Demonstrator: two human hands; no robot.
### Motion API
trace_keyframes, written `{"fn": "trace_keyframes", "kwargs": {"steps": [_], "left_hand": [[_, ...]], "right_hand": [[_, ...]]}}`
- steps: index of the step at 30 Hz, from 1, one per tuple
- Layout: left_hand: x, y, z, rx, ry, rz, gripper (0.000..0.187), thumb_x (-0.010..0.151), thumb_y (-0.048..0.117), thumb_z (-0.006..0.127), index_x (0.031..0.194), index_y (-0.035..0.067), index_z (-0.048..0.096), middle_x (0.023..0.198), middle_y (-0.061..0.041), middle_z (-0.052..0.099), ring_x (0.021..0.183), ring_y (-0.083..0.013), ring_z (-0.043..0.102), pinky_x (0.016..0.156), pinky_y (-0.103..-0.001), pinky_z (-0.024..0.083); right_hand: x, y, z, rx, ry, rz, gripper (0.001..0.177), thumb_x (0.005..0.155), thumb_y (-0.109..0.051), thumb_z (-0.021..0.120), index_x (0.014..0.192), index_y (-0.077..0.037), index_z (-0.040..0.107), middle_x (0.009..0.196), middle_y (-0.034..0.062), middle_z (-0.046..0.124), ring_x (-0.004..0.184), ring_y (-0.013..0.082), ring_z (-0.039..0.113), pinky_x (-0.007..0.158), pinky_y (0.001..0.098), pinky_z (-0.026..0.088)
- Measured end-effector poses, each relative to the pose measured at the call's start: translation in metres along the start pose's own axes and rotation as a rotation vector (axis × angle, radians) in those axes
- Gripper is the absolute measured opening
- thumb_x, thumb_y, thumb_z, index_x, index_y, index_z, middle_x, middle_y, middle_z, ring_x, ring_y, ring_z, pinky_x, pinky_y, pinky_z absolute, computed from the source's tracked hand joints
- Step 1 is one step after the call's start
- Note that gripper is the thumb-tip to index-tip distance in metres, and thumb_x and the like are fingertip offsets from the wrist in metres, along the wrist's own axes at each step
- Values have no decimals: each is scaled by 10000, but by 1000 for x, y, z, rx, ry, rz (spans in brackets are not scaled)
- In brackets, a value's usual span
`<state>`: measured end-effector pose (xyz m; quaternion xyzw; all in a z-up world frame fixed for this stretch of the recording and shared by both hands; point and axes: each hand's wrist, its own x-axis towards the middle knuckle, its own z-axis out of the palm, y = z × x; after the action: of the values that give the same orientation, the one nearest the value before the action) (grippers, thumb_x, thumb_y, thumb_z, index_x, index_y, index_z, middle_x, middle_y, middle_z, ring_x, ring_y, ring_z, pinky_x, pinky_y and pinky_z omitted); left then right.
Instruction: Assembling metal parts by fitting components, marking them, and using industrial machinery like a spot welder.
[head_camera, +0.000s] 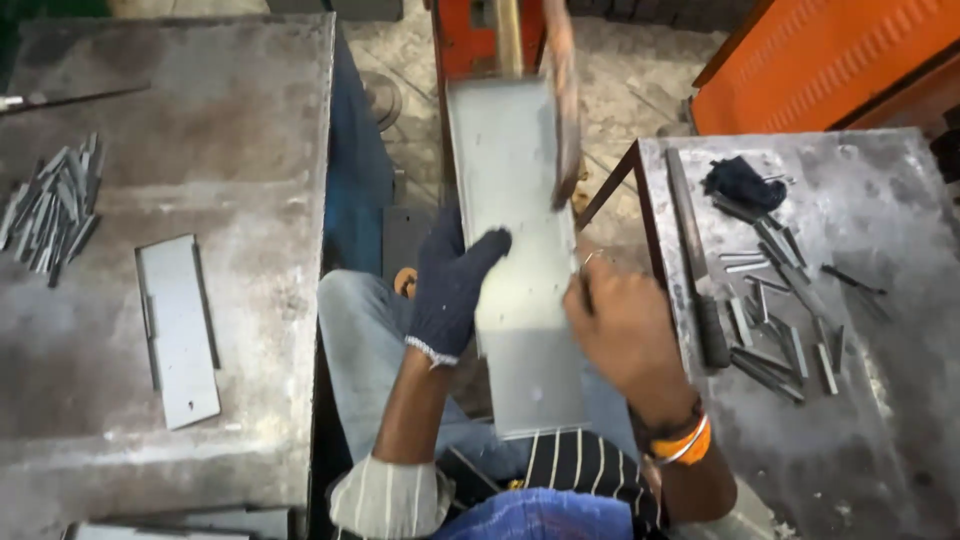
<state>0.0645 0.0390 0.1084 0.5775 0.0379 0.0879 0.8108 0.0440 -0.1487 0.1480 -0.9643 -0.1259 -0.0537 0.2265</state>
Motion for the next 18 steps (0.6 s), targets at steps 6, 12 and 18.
{"fn": "trace_keyframes", "kwargs": {"steps": [6, 12, 18], "left_hand": [[-19, 13, -16, 14, 42, 46, 477, 876, 52, 678, 1341, -33, 611, 1119, -100, 747, 933, -148, 693, 807, -304, 580], [-58, -7, -79, 235, 334, 75, 426, 892, 71, 662, 1303, -41, 651, 1086, -111, 767, 908, -159, 702, 784, -304, 570], [-125, -82, -213, 442, 897, 145, 390, 863, 75, 735, 1220, -53, 647, 1037, -123, 733, 892, -199, 685, 780, -325, 558]], "right_hand": [[7, -29, -7, -49, 66, -93, 381, 954, -372, 655, 994, 4, 704, 674, 236, 666, 617, 421, 680, 584, 528, 528], [44, -48, 98, -150, -24, -168, 497, 964, -534, 644, 821, -69, 748, 656, 191, 679, 625, 388, 691, 573, 498, 524], [1, -109, 143, 53, -538, -546, 430, 950, -448, 660, 772, -73, 774, 709, 201, 699, 675, 374, 696, 623, 494, 535]]}}
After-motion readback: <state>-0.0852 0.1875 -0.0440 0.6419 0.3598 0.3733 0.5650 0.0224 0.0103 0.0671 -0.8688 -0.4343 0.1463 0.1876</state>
